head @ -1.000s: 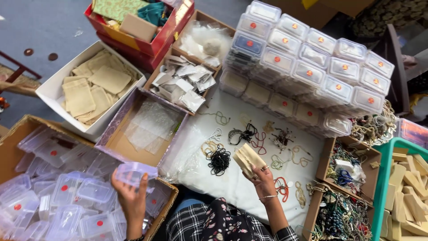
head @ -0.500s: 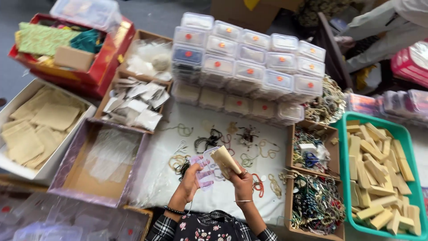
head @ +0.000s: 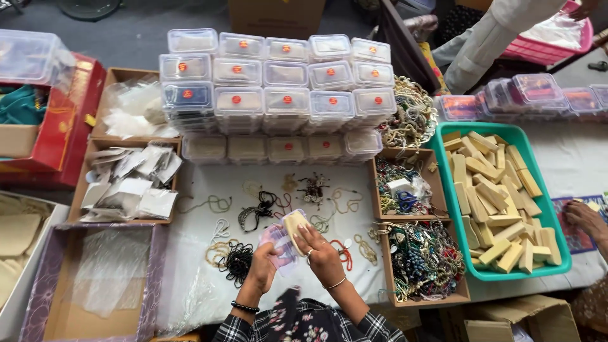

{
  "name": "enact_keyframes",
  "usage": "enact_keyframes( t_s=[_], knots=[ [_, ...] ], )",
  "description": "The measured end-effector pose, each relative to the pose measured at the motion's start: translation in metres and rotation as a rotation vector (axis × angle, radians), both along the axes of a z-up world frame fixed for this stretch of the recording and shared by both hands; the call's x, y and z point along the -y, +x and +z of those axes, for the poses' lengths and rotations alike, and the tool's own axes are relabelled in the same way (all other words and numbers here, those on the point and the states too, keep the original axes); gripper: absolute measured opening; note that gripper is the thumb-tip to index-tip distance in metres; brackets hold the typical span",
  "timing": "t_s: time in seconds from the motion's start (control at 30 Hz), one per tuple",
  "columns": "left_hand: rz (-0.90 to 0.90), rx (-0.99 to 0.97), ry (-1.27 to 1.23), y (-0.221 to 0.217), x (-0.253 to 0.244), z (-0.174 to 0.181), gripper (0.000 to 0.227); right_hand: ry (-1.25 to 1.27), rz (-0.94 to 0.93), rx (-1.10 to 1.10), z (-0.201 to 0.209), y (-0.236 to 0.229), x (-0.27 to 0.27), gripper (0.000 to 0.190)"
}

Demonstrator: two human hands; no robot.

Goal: The person organizes various jewelry items on a table. They pick up necklaces and bracelets, place them into small plastic containers, and arrange them in stacks. The person also handles small fabric pouches and wooden blocks during the process.

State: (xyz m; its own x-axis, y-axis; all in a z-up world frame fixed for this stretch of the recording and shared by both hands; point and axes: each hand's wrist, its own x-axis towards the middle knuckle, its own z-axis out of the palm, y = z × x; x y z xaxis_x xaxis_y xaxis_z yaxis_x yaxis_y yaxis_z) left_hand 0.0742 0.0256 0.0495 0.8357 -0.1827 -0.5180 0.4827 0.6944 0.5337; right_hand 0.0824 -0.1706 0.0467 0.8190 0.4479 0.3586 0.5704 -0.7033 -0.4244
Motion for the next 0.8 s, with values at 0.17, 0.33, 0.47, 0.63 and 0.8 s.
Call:
enact_keyframes(
  t_s=[0.17,0.33,0.47,0.63,0.8],
  knots=[
    [0.056,-0.005,-0.071,0.001,-0.004,-0.003,0.06,-0.63,0.134,-0.217,0.058,0.004,-0.006,0.09],
    [0.059,-0.067,-0.046,0.0,0.002,-0.011,0.06,-0.572,0.146,-0.457,0.076,0.016,-0.014,0.094],
    [0.08,0.014,-0.236,-0.002,-0.006,-0.003,0.069,-0.11,0.245,-0.175,0.035,0.027,0.0,0.062],
    [-0.015,0.314,-0.581,-0.005,-0.005,0.024,0.103,0.139,0.159,-0.06,0.054,0.026,-0.008,0.061],
    [-0.087,0.242,-0.304,-0.009,0.006,0.012,0.098,0.096,0.214,-0.045,0.057,0.011,-0.021,0.055]
  ],
)
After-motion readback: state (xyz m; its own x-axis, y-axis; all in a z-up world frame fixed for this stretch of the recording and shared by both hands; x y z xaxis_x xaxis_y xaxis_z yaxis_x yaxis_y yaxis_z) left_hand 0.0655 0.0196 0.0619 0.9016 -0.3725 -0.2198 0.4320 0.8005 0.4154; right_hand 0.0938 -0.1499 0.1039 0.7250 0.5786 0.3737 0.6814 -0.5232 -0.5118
